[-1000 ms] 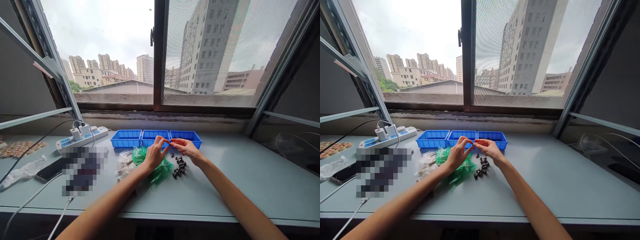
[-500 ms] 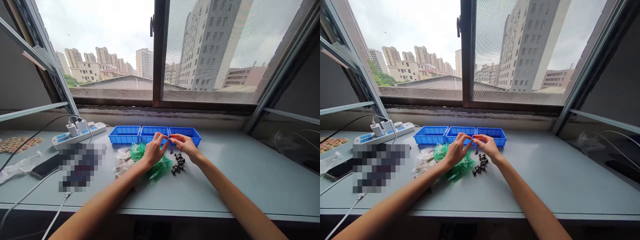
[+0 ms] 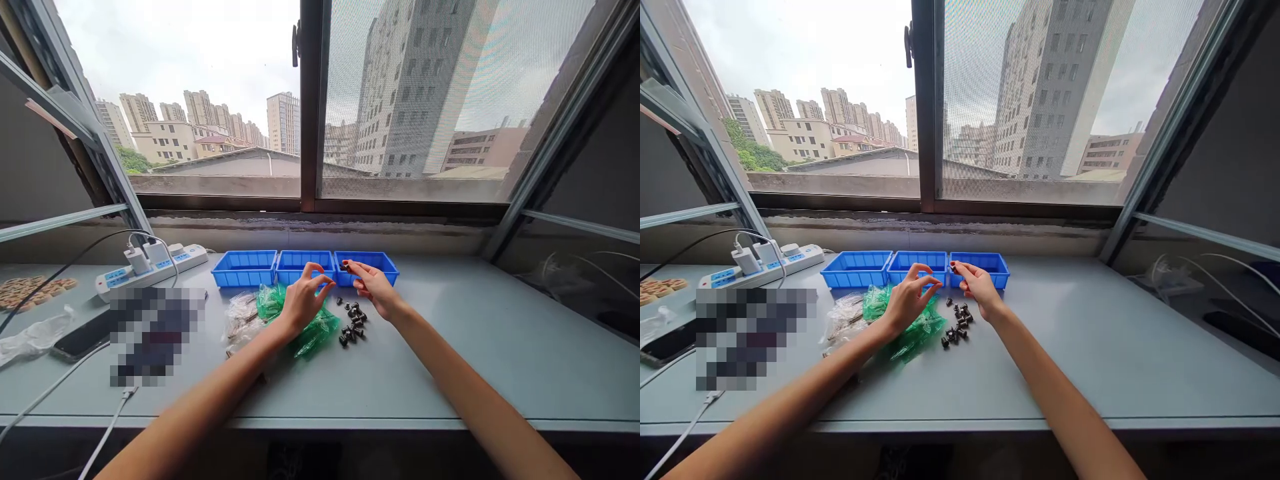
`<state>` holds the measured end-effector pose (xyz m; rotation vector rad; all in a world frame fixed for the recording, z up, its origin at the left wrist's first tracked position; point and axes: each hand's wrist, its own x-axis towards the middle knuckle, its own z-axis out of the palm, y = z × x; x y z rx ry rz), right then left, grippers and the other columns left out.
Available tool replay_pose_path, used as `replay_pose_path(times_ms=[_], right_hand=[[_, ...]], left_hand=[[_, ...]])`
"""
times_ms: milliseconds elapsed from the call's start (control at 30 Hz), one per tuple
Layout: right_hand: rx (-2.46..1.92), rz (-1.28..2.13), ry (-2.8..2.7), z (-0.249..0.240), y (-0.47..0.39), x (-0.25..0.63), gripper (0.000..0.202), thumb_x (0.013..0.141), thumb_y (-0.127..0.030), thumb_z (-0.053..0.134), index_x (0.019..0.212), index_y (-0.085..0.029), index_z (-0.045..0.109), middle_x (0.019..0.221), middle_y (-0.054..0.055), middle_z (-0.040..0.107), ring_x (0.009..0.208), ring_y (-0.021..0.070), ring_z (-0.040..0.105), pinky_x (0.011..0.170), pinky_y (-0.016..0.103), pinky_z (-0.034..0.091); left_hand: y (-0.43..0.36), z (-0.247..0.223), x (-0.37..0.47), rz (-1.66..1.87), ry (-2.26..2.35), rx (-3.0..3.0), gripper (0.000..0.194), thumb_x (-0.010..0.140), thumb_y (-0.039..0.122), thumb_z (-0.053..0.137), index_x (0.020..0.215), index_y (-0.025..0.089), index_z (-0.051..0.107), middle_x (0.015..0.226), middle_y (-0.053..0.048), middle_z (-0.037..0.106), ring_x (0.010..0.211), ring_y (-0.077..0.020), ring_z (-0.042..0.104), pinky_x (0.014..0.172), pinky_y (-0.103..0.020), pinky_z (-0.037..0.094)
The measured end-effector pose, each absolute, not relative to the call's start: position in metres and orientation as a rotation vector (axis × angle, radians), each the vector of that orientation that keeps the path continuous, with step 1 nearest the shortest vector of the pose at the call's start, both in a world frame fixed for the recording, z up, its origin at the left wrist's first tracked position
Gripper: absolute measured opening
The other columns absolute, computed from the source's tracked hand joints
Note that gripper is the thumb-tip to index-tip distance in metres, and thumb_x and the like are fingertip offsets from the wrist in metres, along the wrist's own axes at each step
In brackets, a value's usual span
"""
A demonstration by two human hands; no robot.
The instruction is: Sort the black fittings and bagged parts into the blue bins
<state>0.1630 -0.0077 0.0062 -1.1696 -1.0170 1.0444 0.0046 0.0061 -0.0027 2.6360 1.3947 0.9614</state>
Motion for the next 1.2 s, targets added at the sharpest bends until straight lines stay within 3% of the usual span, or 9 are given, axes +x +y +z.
replay_pose_path(times_ms=[233, 600, 867, 1067, 1200], right_hand=[[-1.22, 0.85, -0.965, 0.001, 0.002, 0.178, 0.039, 0.056, -0.049, 0.069, 0.079, -0.017, 0.068, 0.08, 0.004, 0.065, 0.045, 0.0047, 0.037, 0.037, 0.021, 0.029], [-1.278, 0.687, -1.06, -0.003, 0.002, 0.183, 0.033, 0.059, -0.045, 0.067, 0.079, -0.019, 0.067, 0.07, 0.003, 0.064, 0.047, 0.0095, 0.046, 0.039, 0.024, 0.038], [-1.326, 0.624, -1.177, -0.002, 0.003, 0.181, 0.04, 0.064, -0.044, 0.062, 0.096, -0.021, 0.067, 0.09, 0.005, 0.069, 0.047, 0.0101, 0.052, 0.04, 0.024, 0.04], [-1.538, 0.345, -1.515, -0.003, -0.004, 0.174, 0.012, 0.065, -0.034, 0.063, 0.069, -0.026, 0.071, 0.073, 0.001, 0.07, 0.057, 0.0161, 0.055, 0.055, 0.03, 0.039], [-1.631, 0.325, -1.707, -0.003, -0.01, 0.168, 0.01, 0.063, -0.036, 0.066, 0.068, -0.03, 0.072, 0.073, -0.001, 0.071, 0.065, 0.02, 0.059, 0.057, 0.03, 0.035]], left_hand=[[0.009, -0.005, 0.004, 0.907, 1.389, 2.681, 0.022, 0.085, 0.038, 0.053, 0.079, 0.024, 0.07, 0.111, -0.002, 0.053, 0.067, -0.0103, 0.057, 0.052, -0.021, 0.04], [0.007, -0.004, 0.003, 0.94, 1.362, 2.656, 0.029, 0.083, 0.044, 0.053, 0.073, 0.02, 0.067, 0.107, -0.003, 0.054, 0.057, -0.007, 0.054, 0.052, -0.022, 0.042], [0.006, -0.003, 0.004, 0.915, 1.397, 2.651, 0.021, 0.086, 0.034, 0.052, 0.079, 0.025, 0.07, 0.11, -0.001, 0.054, 0.056, -0.0063, 0.055, 0.053, -0.021, 0.042], [0.004, -0.003, 0.003, 0.902, 1.417, 2.65, 0.024, 0.087, 0.036, 0.051, 0.08, 0.025, 0.07, 0.113, -0.001, 0.054, 0.062, -0.0083, 0.059, 0.056, -0.022, 0.045], [0.003, -0.001, 0.003, 0.868, 1.427, 2.659, 0.023, 0.085, 0.039, 0.053, 0.078, 0.024, 0.07, 0.112, -0.001, 0.053, 0.065, -0.0092, 0.06, 0.058, -0.023, 0.045]])
